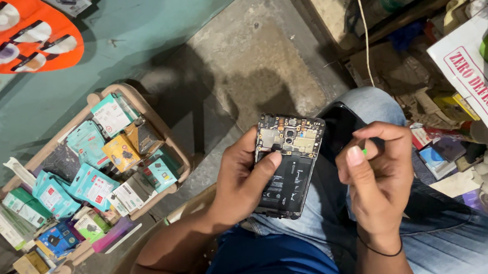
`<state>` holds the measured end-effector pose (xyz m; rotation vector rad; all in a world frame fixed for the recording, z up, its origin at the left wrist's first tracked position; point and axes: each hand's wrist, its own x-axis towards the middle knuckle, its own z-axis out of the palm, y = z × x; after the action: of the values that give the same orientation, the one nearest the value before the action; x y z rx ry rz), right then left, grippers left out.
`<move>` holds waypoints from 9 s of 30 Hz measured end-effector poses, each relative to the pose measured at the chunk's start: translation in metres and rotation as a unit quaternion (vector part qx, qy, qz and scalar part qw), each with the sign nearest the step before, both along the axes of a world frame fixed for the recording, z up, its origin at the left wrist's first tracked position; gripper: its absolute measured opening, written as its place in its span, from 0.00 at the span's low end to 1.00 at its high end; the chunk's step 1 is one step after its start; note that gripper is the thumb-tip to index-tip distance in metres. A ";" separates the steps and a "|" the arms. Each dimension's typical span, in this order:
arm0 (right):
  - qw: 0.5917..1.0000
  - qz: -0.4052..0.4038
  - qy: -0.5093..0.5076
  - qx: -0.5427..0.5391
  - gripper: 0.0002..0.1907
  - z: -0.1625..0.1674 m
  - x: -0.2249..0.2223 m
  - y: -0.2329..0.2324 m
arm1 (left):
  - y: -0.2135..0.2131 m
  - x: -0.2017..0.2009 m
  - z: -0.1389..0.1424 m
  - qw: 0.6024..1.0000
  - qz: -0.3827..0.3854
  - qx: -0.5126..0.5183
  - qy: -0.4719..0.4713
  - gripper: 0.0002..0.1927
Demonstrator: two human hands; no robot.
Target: The person holds a disassembled smartphone with its back cover and battery exposed and uses a green pry tool to work on the internal components, prying along the edges and adjusting parts inside the phone while seated.
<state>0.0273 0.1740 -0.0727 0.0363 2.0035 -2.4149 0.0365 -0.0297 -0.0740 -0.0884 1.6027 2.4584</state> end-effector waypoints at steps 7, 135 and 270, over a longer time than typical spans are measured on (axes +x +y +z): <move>0.998 -0.021 -0.024 -0.059 0.08 0.001 0.004 0.000 | 0.002 0.000 0.003 1.000 0.000 -0.023 0.000 0.13; 0.971 -0.066 0.105 0.204 0.09 0.032 0.003 -0.024 | 0.005 -0.009 0.030 0.989 0.017 -0.139 0.042 0.11; 0.952 -0.086 0.115 0.270 0.10 0.059 -0.005 -0.037 | 0.004 -0.012 0.042 0.975 0.026 -0.207 0.075 0.08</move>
<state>0.0220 0.1365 -0.0133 -0.0763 2.8189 -1.9444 0.0244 -0.0255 -0.0325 -0.0065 2.1825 2.1716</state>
